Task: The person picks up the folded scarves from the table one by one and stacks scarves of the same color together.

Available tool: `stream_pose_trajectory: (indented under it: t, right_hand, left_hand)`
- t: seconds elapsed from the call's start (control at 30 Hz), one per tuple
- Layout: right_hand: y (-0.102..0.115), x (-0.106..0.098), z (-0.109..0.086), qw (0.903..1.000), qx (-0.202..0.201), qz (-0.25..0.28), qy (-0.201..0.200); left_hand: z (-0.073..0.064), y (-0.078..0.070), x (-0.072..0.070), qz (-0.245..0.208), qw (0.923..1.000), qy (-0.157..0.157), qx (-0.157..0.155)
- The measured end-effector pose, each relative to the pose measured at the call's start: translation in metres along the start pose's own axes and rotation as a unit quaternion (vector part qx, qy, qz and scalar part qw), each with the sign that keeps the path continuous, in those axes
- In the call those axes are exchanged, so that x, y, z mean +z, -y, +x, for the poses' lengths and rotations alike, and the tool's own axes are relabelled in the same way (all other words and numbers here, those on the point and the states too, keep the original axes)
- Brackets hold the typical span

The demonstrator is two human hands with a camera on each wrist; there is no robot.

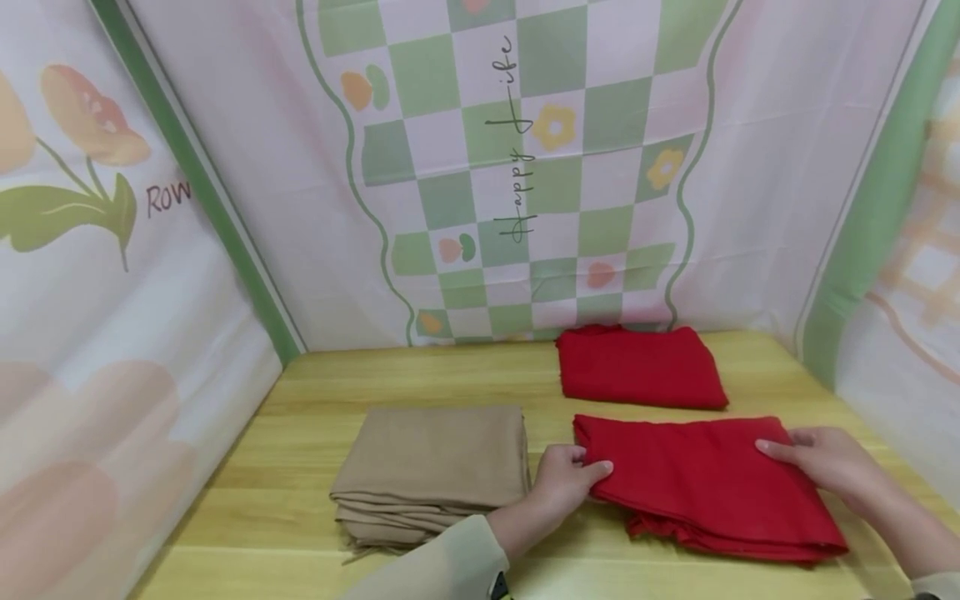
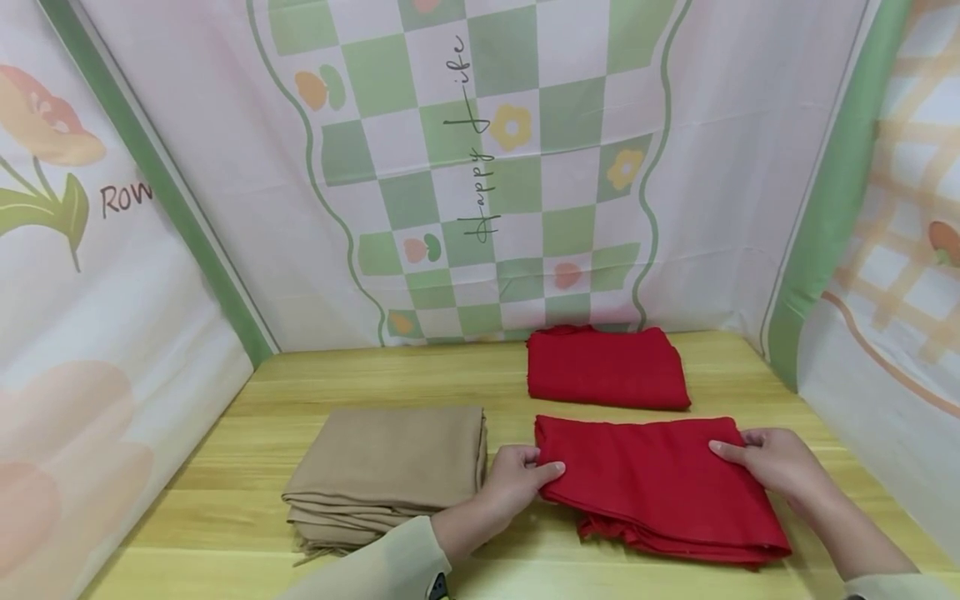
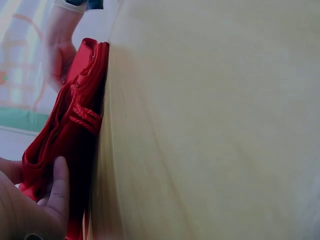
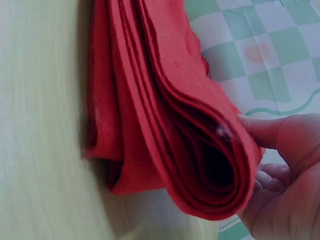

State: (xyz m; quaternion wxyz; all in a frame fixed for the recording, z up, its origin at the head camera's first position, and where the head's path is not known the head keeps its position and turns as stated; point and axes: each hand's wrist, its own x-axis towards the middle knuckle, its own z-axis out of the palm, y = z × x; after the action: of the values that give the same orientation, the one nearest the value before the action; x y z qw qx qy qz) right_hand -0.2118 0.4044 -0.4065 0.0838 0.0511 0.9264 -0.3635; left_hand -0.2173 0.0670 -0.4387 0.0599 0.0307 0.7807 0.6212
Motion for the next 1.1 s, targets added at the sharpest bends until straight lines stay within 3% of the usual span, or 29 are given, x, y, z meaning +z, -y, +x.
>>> stream_pose_trajectory:
  t: [0.37,1.1]
  right_hand:
    - [-0.0021,0.0030,0.0005,0.9999,0.000,0.009,-0.003]
    - [-0.0035,0.0030,0.0004,1.0000,0.004,0.007,0.002]
  left_hand:
    - [-0.0019,-0.0010,-0.0033,0.034,0.9989,0.031,-0.012]
    - [-0.0031,-0.0041,-0.0054,0.083,0.9961,0.023,-0.019]
